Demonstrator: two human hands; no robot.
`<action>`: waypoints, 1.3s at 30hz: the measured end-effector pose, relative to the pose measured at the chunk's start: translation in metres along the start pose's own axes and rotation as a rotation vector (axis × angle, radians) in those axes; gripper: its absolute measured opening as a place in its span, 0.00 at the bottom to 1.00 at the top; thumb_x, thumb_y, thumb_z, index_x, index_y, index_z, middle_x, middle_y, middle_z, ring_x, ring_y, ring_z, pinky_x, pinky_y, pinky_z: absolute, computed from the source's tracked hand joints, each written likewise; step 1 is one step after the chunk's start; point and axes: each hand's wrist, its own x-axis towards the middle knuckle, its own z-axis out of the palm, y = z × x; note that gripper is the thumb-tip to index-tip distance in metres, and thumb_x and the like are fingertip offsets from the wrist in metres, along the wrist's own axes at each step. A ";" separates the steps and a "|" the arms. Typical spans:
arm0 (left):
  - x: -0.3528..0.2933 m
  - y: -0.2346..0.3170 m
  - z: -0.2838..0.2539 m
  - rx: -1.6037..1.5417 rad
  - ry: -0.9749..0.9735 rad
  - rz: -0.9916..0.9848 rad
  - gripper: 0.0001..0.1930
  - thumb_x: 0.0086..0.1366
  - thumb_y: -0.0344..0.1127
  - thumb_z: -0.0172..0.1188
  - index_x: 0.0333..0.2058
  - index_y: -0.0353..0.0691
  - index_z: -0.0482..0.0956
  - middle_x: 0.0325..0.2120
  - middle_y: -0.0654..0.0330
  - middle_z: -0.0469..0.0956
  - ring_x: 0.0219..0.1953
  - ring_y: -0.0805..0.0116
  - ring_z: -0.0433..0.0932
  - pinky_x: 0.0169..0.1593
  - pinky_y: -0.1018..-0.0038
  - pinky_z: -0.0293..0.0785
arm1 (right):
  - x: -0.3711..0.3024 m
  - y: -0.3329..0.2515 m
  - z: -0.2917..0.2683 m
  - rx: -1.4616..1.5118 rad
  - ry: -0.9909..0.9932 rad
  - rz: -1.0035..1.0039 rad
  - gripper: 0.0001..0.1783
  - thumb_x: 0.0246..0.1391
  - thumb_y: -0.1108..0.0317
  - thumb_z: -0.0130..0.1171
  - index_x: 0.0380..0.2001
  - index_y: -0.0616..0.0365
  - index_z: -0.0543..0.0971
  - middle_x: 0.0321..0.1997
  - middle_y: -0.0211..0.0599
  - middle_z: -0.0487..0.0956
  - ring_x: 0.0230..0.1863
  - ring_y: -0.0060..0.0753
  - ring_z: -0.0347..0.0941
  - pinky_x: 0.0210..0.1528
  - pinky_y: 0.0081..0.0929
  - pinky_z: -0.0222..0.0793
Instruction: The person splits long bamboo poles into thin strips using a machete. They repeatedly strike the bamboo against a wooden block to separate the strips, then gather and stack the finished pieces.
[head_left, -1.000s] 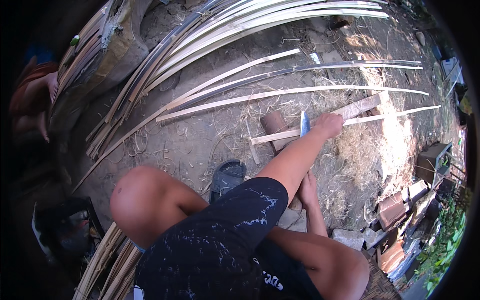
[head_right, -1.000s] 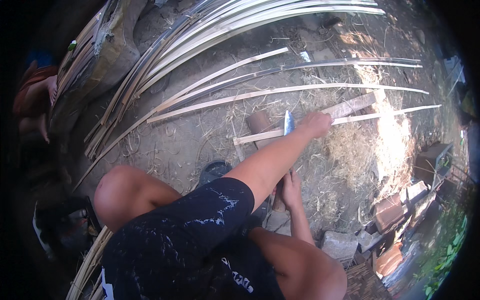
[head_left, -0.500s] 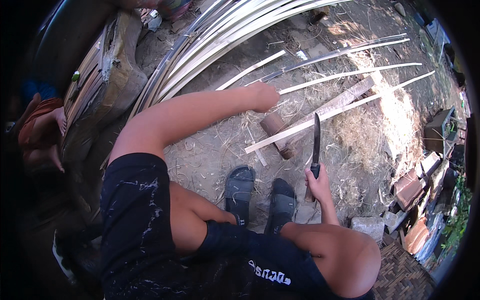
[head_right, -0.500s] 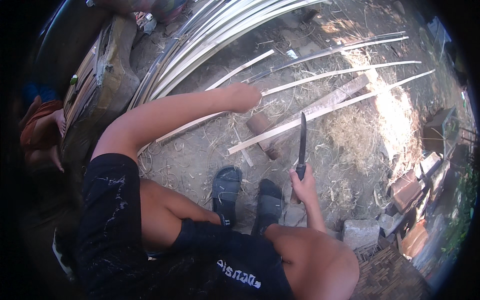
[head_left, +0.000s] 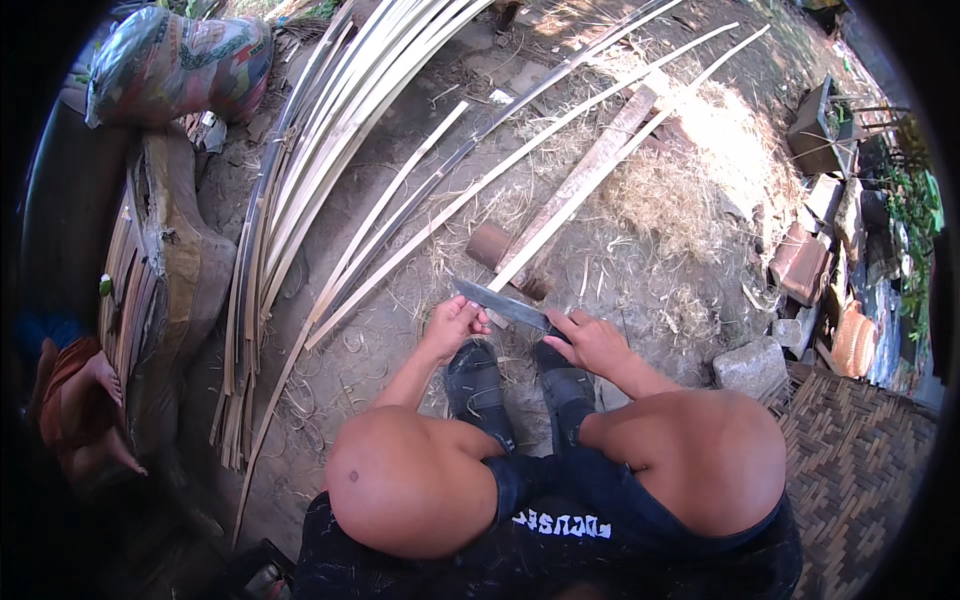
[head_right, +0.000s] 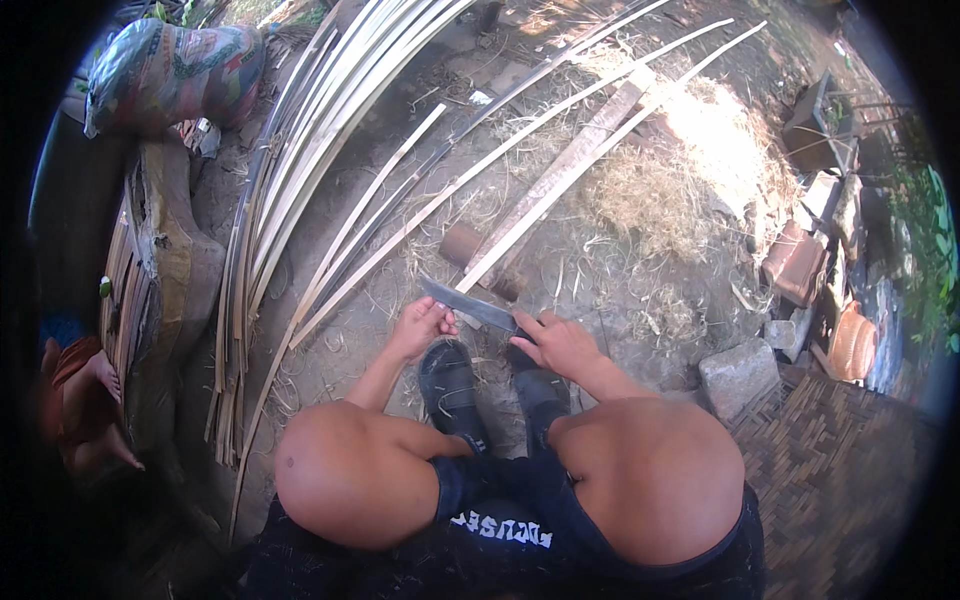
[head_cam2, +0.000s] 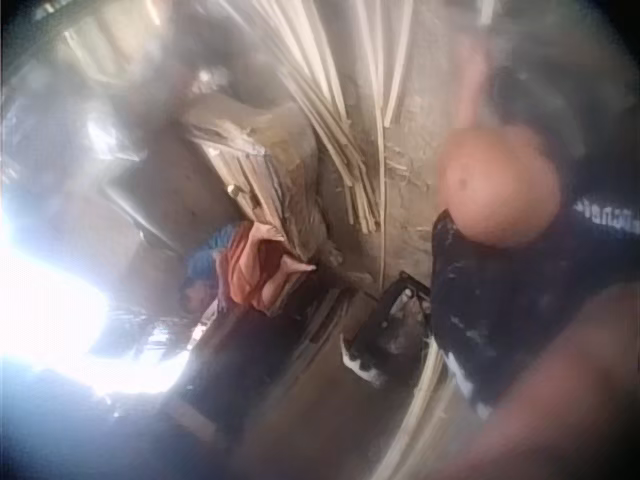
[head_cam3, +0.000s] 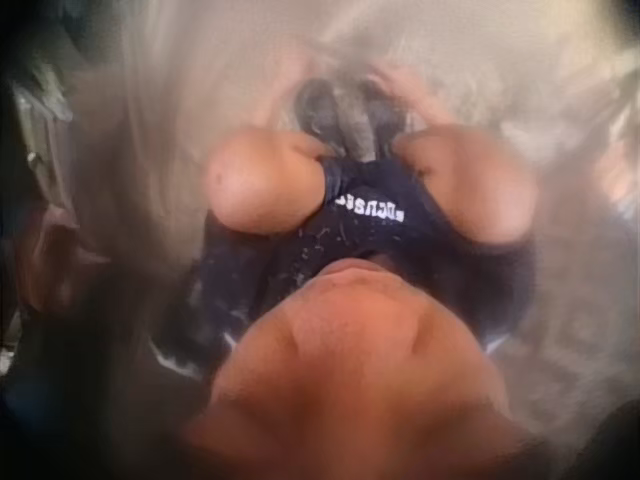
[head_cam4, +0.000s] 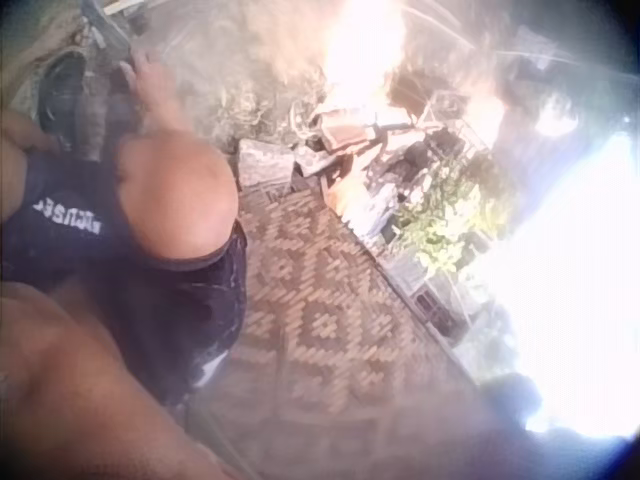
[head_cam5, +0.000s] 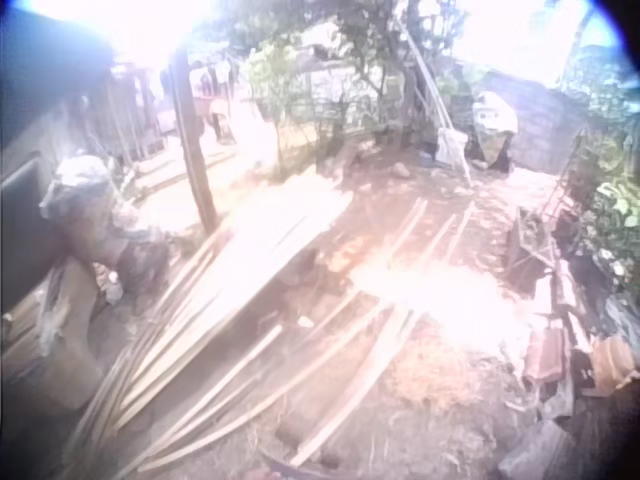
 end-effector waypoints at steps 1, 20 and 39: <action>-0.001 0.001 0.002 0.009 0.000 0.010 0.10 0.76 0.36 0.51 0.43 0.35 0.75 0.29 0.61 0.77 0.29 0.76 0.76 0.42 0.70 0.82 | 0.000 0.008 -0.001 -0.005 0.032 0.054 0.26 0.64 0.47 0.56 0.60 0.45 0.72 0.39 0.55 0.80 0.35 0.62 0.80 0.37 0.52 0.77; -0.014 0.045 -0.006 0.444 -0.067 -0.138 0.14 0.76 0.40 0.50 0.39 0.34 0.78 0.25 0.60 0.81 0.25 0.76 0.78 0.31 0.77 0.75 | 0.017 0.046 -0.008 0.143 0.238 0.051 0.23 0.63 0.52 0.58 0.54 0.54 0.76 0.34 0.57 0.81 0.34 0.63 0.80 0.35 0.50 0.77; -0.046 0.034 -0.036 0.720 0.118 0.064 0.21 0.76 0.46 0.50 0.31 0.36 0.80 0.18 0.67 0.70 0.23 0.77 0.67 0.28 0.74 0.64 | 0.024 0.132 -0.053 -0.001 0.445 0.368 0.24 0.65 0.47 0.55 0.57 0.48 0.75 0.32 0.55 0.81 0.35 0.60 0.80 0.39 0.50 0.77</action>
